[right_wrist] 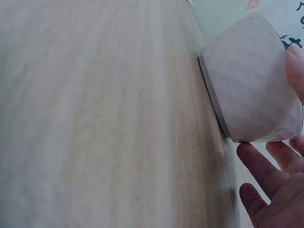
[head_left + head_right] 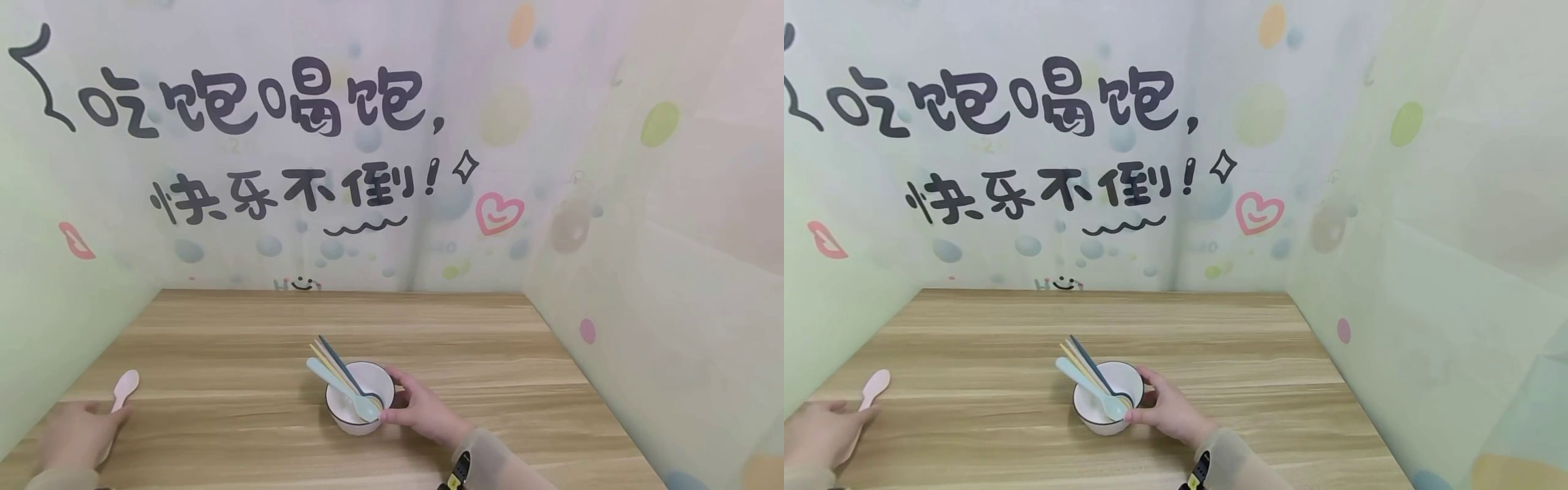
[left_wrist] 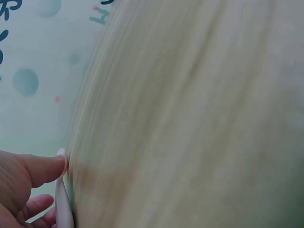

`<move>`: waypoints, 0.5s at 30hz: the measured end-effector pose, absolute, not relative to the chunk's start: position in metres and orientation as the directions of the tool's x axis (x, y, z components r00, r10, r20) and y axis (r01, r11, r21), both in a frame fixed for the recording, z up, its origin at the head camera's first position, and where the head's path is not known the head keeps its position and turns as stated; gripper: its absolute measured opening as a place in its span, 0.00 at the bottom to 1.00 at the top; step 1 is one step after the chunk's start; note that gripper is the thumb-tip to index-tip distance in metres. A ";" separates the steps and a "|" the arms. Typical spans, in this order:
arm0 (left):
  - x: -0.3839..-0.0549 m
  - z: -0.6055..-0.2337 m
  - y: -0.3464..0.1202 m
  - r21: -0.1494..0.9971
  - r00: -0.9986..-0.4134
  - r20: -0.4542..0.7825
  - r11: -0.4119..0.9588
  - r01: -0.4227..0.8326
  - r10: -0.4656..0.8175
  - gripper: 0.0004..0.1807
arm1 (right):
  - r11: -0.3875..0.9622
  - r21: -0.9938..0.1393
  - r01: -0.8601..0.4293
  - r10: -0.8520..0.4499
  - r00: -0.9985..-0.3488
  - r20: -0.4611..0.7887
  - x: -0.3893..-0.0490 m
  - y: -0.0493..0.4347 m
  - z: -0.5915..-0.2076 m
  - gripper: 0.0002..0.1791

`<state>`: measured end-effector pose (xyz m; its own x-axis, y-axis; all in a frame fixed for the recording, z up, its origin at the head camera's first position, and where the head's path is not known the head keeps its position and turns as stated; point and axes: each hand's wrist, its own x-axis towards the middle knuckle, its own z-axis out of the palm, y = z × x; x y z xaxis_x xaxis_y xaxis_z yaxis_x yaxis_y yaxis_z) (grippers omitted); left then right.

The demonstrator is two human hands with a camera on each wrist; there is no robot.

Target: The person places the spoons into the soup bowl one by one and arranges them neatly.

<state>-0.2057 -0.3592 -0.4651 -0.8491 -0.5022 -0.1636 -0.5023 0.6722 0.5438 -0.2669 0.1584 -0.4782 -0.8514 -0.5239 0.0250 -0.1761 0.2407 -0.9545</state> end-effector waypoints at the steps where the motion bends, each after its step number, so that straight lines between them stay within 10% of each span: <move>1: -0.205 -0.465 -0.359 0.540 -0.847 -0.183 0.669 -0.511 -0.499 0.48 | 0.240 -0.956 -0.171 -0.523 -0.852 0.022 -0.267 0.158 -0.478 0.46; 15: -0.207 -0.469 -0.361 0.588 -0.914 -0.094 0.718 -0.372 -0.396 0.29 | 0.231 -0.959 -0.164 -0.520 -0.854 0.021 -0.265 0.158 -0.475 0.47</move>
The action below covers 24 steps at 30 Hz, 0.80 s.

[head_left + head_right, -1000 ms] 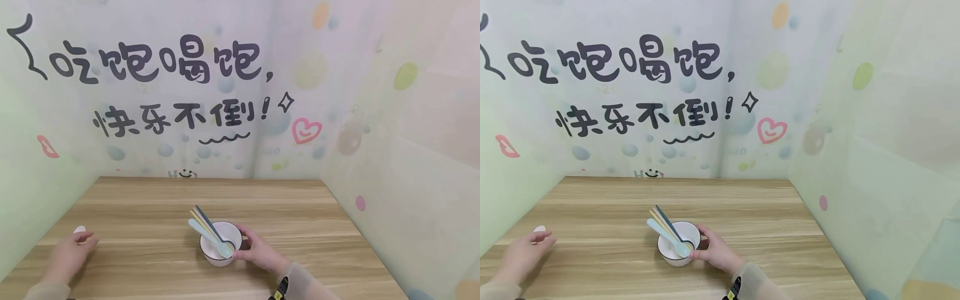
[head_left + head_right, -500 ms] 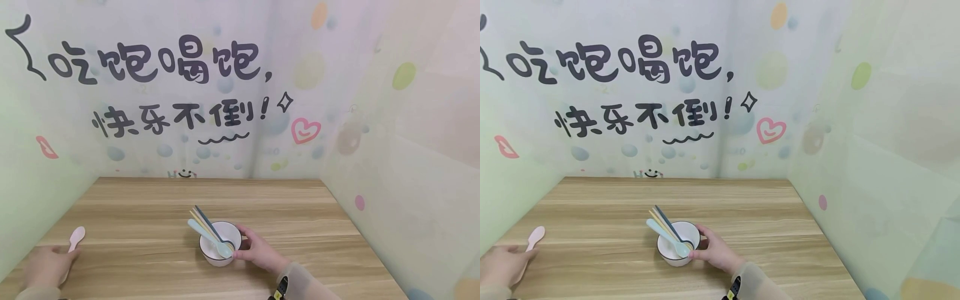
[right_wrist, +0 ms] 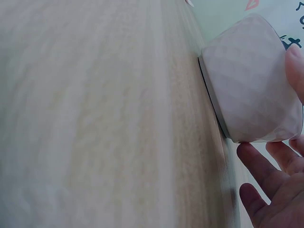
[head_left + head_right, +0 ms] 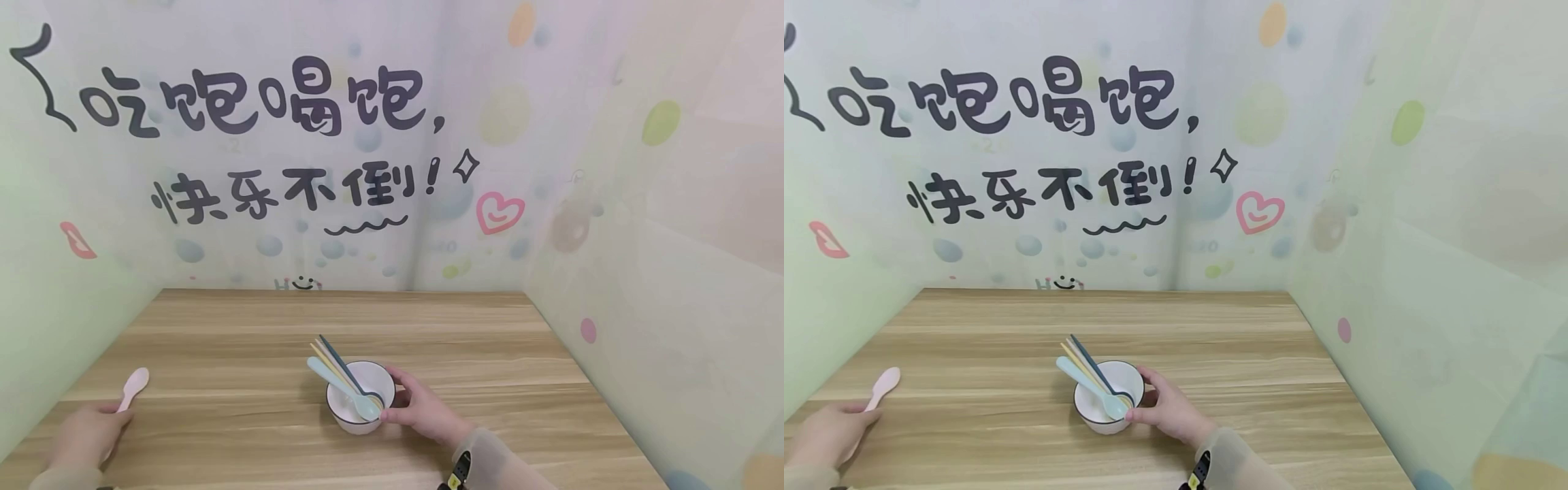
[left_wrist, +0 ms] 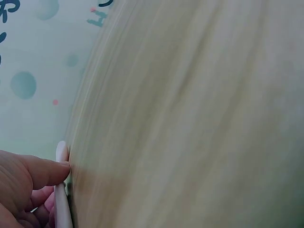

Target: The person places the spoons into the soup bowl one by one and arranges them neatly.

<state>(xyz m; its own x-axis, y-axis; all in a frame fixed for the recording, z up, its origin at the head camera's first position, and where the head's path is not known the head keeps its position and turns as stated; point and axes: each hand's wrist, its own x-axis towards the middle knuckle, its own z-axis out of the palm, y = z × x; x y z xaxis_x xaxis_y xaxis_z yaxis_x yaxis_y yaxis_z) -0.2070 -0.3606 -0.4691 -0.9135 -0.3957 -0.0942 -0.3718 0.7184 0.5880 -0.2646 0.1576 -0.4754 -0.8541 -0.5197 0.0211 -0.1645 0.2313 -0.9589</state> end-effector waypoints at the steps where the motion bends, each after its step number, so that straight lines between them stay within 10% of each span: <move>1: -0.208 -0.469 -0.359 0.588 -0.916 -0.091 0.721 -0.366 -0.391 0.28 | 0.233 -0.958 -0.165 -0.520 -0.854 0.021 -0.265 0.158 -0.476 0.47; 24: -0.235 -0.476 -0.302 0.647 -0.984 -0.075 0.744 -0.169 -0.159 0.23 | 0.224 -0.962 -0.157 -0.518 -0.855 0.019 -0.263 0.157 -0.475 0.46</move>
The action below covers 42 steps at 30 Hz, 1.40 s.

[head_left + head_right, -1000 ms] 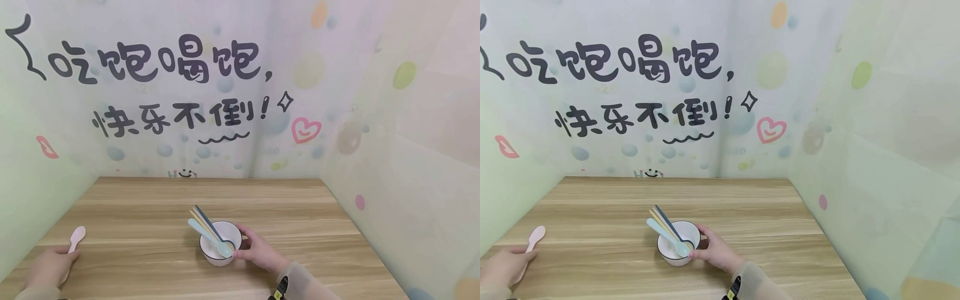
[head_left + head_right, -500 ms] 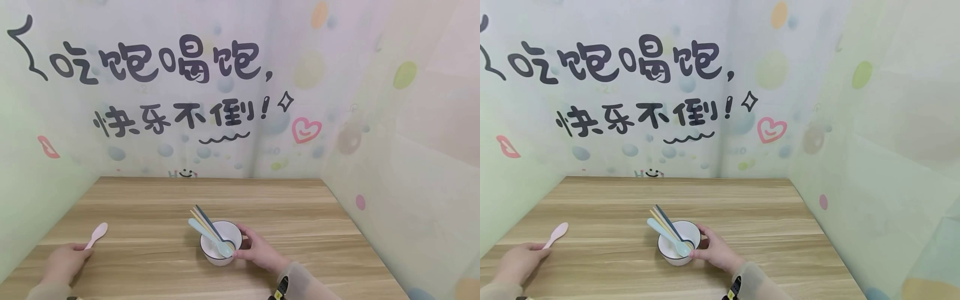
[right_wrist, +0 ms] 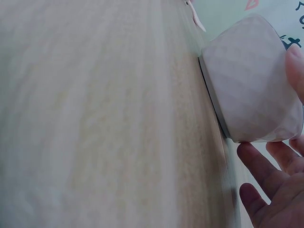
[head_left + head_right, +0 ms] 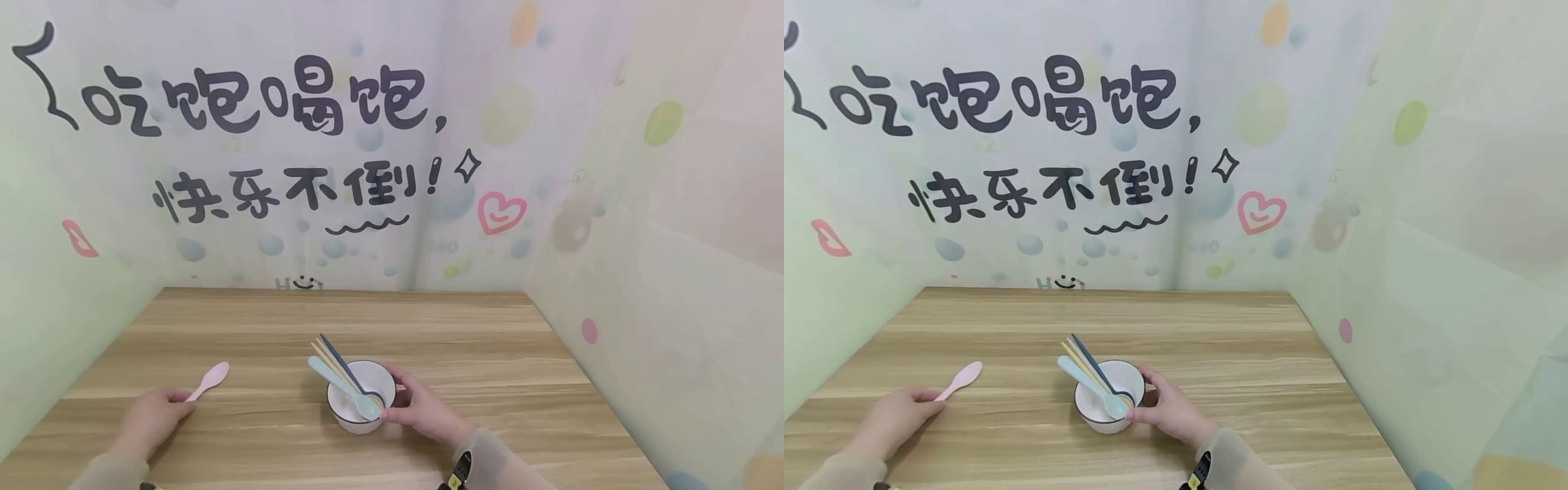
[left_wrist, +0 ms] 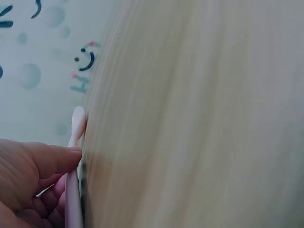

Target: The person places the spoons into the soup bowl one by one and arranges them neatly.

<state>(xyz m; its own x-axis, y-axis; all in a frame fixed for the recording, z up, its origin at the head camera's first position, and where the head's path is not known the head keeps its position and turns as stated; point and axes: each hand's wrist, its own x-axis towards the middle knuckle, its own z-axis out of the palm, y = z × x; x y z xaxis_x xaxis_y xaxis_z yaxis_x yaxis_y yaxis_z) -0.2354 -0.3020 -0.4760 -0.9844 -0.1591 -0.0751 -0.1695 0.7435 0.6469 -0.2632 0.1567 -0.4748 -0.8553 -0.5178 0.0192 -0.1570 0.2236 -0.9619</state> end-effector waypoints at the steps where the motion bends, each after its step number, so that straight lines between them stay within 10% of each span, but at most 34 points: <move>1: -0.236 -0.475 -0.298 0.646 -0.986 -0.072 0.746 -0.160 -0.149 0.22 | 0.223 -0.962 -0.158 -0.518 -0.855 0.020 -0.263 0.157 -0.475 0.46; 30: -0.238 -0.475 -0.228 0.680 -1.000 -0.009 0.733 -0.011 -0.007 0.09 | 0.209 -0.961 -0.180 -0.532 -0.846 0.043 -0.266 0.158 -0.478 0.46; 42: -0.235 -0.481 -0.232 0.683 -1.000 0.020 0.730 0.007 -0.009 0.19 | 0.202 -0.965 -0.169 -0.532 -0.846 0.037 -0.265 0.158 -0.476 0.46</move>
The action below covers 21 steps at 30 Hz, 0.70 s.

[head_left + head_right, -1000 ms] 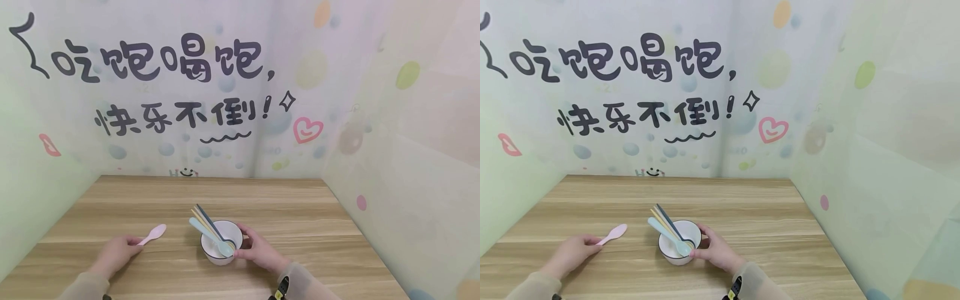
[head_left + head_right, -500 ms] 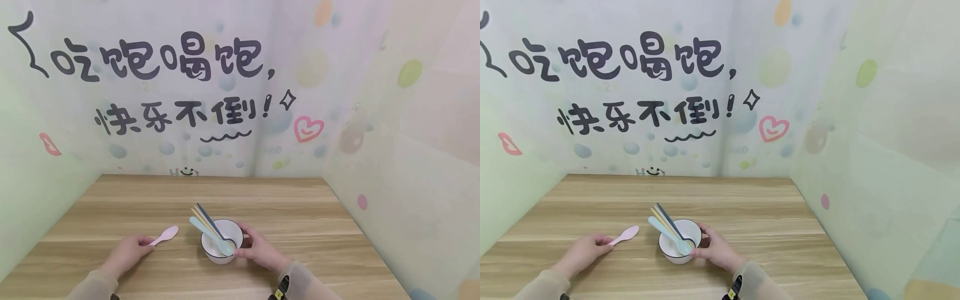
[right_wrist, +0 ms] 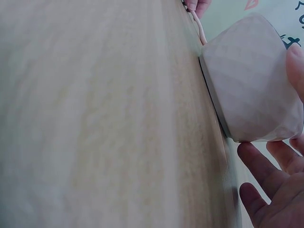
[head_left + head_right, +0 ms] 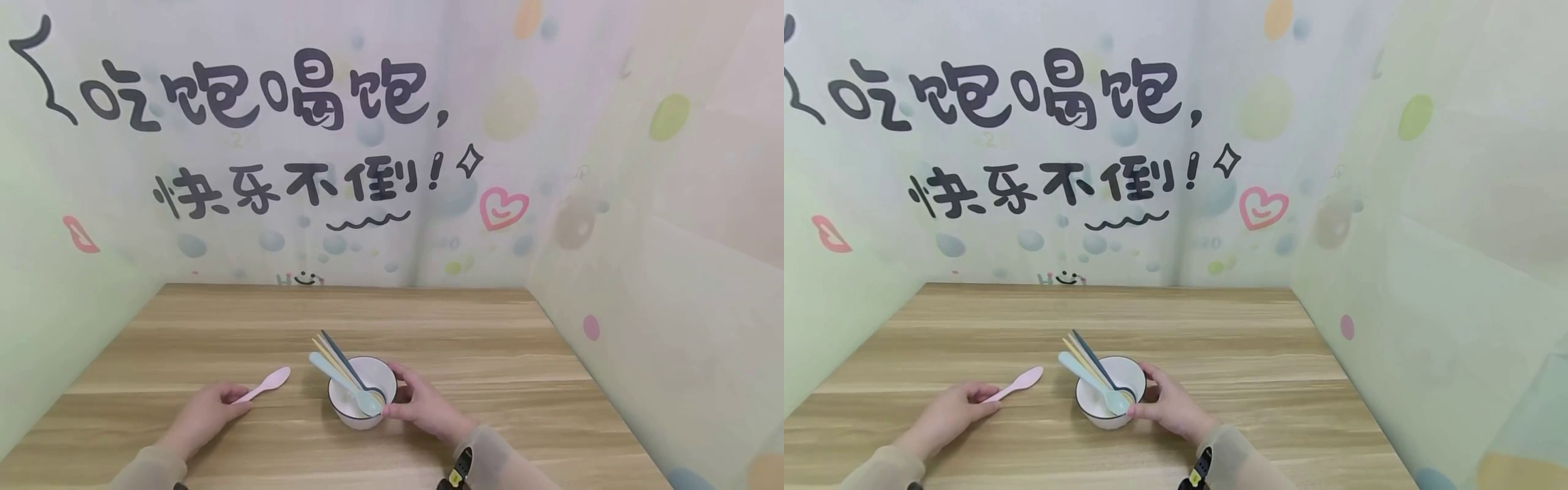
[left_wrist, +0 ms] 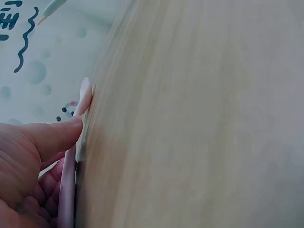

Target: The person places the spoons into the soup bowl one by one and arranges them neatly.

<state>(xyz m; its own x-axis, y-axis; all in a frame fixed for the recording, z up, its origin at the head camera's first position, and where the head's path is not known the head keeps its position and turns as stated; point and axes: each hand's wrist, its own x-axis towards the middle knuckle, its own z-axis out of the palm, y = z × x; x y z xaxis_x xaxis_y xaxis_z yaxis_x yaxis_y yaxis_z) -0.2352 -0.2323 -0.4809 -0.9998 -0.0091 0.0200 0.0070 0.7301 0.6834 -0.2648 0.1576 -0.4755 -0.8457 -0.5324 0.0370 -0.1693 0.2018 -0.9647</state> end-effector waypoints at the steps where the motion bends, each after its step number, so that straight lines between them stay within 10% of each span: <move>1: -0.235 -0.481 -0.232 0.682 -1.000 0.023 0.731 0.008 -0.011 0.19 | 0.202 -0.965 -0.168 -0.533 -0.845 0.036 -0.265 0.157 -0.475 0.46; 21: -0.233 -0.483 -0.233 0.687 -0.999 0.043 0.727 0.006 -0.032 0.12 | 0.236 -0.957 -0.168 -0.524 -0.852 0.020 -0.268 0.158 -0.479 0.45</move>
<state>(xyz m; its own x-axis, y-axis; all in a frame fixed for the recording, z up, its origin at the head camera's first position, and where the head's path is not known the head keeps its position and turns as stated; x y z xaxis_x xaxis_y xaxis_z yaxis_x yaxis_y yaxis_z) -0.2333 -0.2326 -0.4831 -0.9986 -0.0322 0.0430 0.0062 0.7269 0.6867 -0.2680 0.1578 -0.4789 -0.8517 -0.5237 0.0203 -0.1677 0.2356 -0.9573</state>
